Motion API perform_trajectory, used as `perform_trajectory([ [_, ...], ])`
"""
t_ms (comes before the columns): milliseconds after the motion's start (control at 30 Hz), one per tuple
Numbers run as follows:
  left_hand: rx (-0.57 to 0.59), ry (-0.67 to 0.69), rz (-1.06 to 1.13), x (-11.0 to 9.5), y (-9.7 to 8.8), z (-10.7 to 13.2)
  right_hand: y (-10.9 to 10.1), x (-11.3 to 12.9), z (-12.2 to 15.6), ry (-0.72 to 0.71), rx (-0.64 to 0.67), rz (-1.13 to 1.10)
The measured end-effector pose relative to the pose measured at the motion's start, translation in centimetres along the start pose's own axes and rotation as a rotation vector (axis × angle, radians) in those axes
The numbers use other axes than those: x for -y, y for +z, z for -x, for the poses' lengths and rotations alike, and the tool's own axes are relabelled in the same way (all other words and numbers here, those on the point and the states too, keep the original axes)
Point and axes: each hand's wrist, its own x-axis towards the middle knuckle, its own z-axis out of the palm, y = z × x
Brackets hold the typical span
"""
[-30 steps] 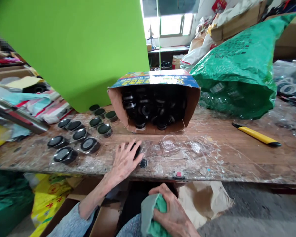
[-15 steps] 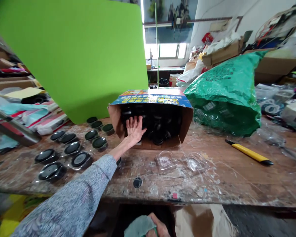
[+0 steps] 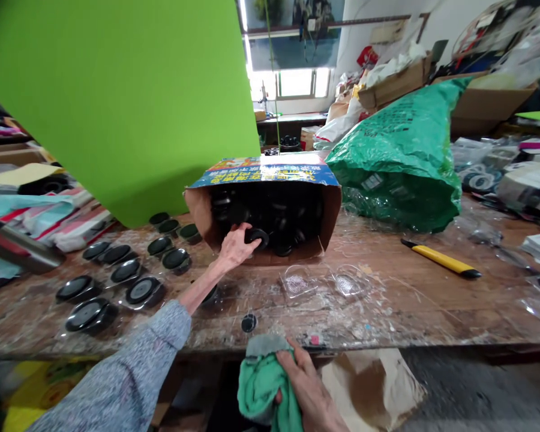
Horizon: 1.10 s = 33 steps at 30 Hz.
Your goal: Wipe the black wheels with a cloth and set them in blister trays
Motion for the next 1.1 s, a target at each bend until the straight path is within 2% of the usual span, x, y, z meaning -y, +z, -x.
perform_trajectory([
  [100, 0.095, -0.053, 0.186, 1.6, 0.3, 1.6, 1.7, 2.0, -0.1, 0.072, -0.03, -0.238],
  [267, 0.267, -0.107, 0.532, 2.4, 0.7, 5.4, 3.9, 4.3, -1.3, -0.063, 0.06, -0.253],
  [333, 0.265, -0.079, 0.627, 2.0, 0.9, 7.6, 4.9, 4.6, -2.3, -0.089, 0.05, -0.319],
  [433, 0.223, 0.03, 0.669, 1.4, 1.0, 11.4, 6.3, 4.6, -3.6, -0.109, 0.024, -0.492],
  [533, 0.27, 0.06, 0.672, 1.3, 0.3, 14.3, 7.0, 4.2, -3.8, -0.193, 0.026, -0.516],
  [633, 0.335, -0.025, 0.68, 1.4, -1.0, 15.3, 7.0, 3.7, -2.9, -0.268, 0.042, -0.353],
  [800, 0.504, -0.105, 0.815, 2.3, -2.1, 14.9, 5.9, 3.5, -1.9, -0.488, 0.124, -0.012],
  [900, 0.48, -0.189, 0.885, 2.6, -1.7, 15.3, 5.4, 3.4, -1.0, -0.502, 0.041, 0.17],
  [967, 0.421, -0.201, 0.915, 2.4, -1.5, 15.9, 5.4, 3.2, 0.1, -0.608, -0.069, 0.35],
  [1033, 0.382, -0.152, 0.922, 2.1, -1.6, 16.5, 5.8, 3.0, 1.3, -0.775, -0.12, 0.577],
  [1100, 0.375, -0.058, 0.891, 1.9, -2.1, 16.9, 6.2, 3.0, 1.9, -0.885, -0.105, 0.767],
])
